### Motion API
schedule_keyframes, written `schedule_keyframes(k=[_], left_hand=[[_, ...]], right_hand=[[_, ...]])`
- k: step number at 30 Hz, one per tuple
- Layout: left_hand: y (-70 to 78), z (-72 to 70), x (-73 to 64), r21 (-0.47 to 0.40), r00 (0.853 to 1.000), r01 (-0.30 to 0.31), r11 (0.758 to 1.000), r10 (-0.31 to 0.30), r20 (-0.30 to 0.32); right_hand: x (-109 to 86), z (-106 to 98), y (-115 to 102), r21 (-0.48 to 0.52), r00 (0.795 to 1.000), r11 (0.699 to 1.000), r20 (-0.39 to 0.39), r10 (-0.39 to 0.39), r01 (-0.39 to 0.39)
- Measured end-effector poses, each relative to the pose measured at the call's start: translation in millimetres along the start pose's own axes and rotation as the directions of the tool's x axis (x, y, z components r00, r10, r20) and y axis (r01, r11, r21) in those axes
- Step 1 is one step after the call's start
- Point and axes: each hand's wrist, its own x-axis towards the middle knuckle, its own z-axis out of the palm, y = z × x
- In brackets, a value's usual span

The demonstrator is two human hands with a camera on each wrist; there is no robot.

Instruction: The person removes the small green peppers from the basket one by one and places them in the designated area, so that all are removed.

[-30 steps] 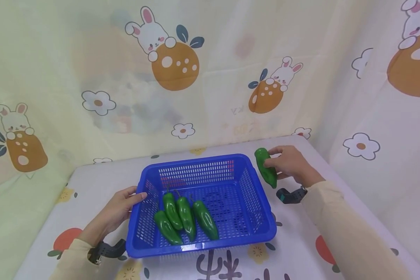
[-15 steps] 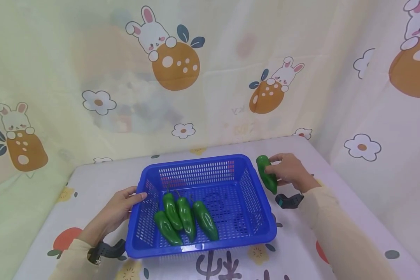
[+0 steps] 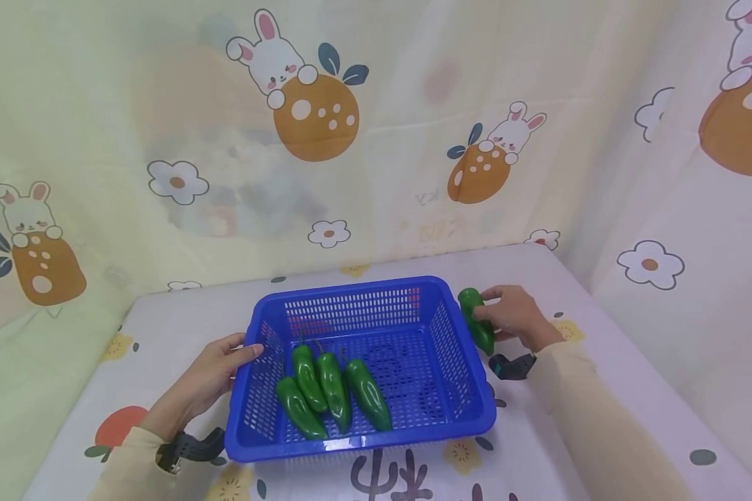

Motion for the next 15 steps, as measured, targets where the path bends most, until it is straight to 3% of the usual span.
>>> schedule_keyframes(k=[15], left_hand=[[-1.4,-0.3,0.8,0.004,1.0,0.0,1.0,0.0,0.002]], right_hand=[[3.3,12,10,-0.018,0.997,0.997,-0.001,0.073,-0.073]])
